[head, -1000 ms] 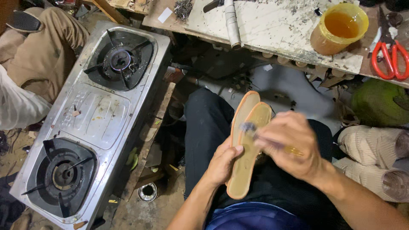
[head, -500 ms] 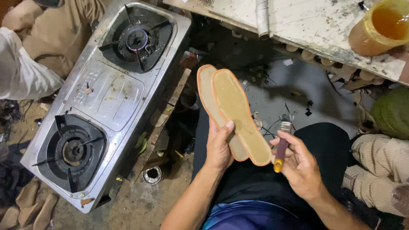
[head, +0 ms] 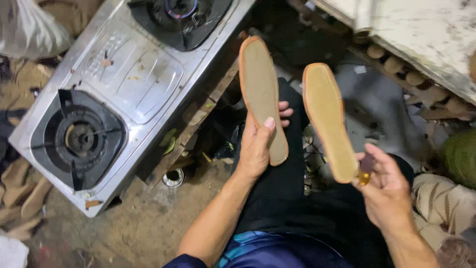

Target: The person sits on the floor holding a stack of shoe insoles and brushes glue onto the underside of each insole, dipping the brush into a glue pot on the workbench. Coated insoles are stacked on the bench and the person separates and stacks finished pairs.

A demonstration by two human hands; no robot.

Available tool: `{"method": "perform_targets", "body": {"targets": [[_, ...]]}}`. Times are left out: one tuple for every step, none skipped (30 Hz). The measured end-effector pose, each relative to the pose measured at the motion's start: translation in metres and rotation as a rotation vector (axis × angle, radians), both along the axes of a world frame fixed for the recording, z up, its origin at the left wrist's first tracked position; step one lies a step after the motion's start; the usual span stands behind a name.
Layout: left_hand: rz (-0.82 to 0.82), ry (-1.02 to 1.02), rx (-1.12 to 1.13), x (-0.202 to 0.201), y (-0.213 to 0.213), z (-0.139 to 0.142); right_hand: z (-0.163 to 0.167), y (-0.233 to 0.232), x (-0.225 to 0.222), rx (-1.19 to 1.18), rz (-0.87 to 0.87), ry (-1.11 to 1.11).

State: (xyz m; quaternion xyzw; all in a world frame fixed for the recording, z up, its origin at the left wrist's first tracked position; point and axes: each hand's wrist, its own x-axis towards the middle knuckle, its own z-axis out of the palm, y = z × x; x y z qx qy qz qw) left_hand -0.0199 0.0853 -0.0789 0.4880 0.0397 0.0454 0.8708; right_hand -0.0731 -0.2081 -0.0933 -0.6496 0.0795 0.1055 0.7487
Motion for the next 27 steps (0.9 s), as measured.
{"method": "perform_targets", "body": {"targets": [[-0.017,0.0,0.002,0.004,0.005,-0.002,-0.005,-0.004,0.01,0.012,-0.008,0.015],[-0.035,-0.002,0.003,0.007,0.01,-0.003,-0.012,-0.007,0.02,0.015,-0.006,0.036],[-0.053,-0.007,0.004,0.009,0.014,-0.004,-0.019,-0.009,0.033,0.019,-0.004,0.055],[-0.059,-0.02,0.059,0.01,0.017,-0.005,-0.027,-0.011,0.046,0.021,-0.004,0.075],[-0.067,-0.031,0.113,0.009,0.019,-0.005,-0.037,-0.01,0.06,-0.005,-0.006,0.094],[-0.082,-0.043,0.166,0.009,0.022,-0.006,-0.047,-0.009,0.075,-0.032,-0.013,0.111],[-0.083,-0.05,0.179,0.008,0.025,-0.006,-0.056,-0.007,0.088,-0.063,-0.023,0.131],[-0.083,-0.056,0.191,0.007,0.027,-0.006,-0.065,-0.005,0.102,-0.106,-0.025,0.147],[-0.083,-0.066,0.207,0.008,0.03,-0.006,-0.077,-0.001,0.121,-0.146,-0.026,0.157],[-0.085,-0.08,0.213,0.01,0.034,-0.006,-0.089,0.005,0.143,-0.183,-0.028,0.163],[-0.086,-0.093,0.218,0.012,0.037,-0.005,-0.101,0.012,0.166,-0.149,-0.045,0.164],[-0.087,-0.104,0.224,0.013,0.039,-0.004,-0.111,0.019,0.19,-0.113,-0.062,0.167],[-0.083,-0.087,0.248,0.015,0.042,-0.003,-0.122,0.027,0.216,-0.074,-0.08,0.165],[-0.081,-0.072,0.272,0.016,0.044,0.0,-0.13,0.035,0.242,-0.128,-0.067,0.149],[-0.081,-0.058,0.295,0.017,0.046,0.001,-0.138,0.043,0.269,-0.183,-0.056,0.131],[-0.086,-0.055,0.296,0.019,0.048,0.003,-0.145,0.051,0.296,-0.239,-0.046,0.112],[-0.09,-0.051,0.297,0.021,0.05,0.004,-0.155,0.063,0.325,-0.225,-0.057,0.082],[-0.093,-0.045,0.296,0.023,0.051,0.004,-0.165,0.075,0.353,-0.216,-0.06,0.063],[-0.102,-0.052,0.29,0.026,0.053,0.003,-0.174,0.086,0.377,-0.223,-0.062,0.049],[-0.111,-0.06,0.284,0.029,0.053,0.001,-0.182,0.097,0.401,-0.259,-0.048,0.047],[-0.121,-0.063,0.277,0.031,0.053,-0.002,-0.191,0.109,0.425,-0.296,-0.031,0.042],[-0.12,-0.06,0.244,0.033,0.053,-0.006,-0.199,0.119,0.449,-0.331,-0.017,0.037],[-0.119,-0.055,0.217,0.034,0.053,-0.01,-0.207,0.129,0.471,-0.358,-0.002,0.023],[-0.121,-0.05,0.194,0.035,0.052,-0.014,-0.214,0.139,0.492,-0.381,0.008,0.008],[-0.121,-0.075,0.28,0.037,0.049,-0.02,-0.219,0.147,0.512,-0.402,0.015,-0.011],[-0.119,-0.089,0.311,0.039,0.046,-0.026,-0.223,0.156,0.534,-0.424,0.016,-0.038],[-0.115,-0.087,0.318,0.04,0.043,-0.031,-0.228,0.163,0.55,-0.447,0.018,-0.053]]}}
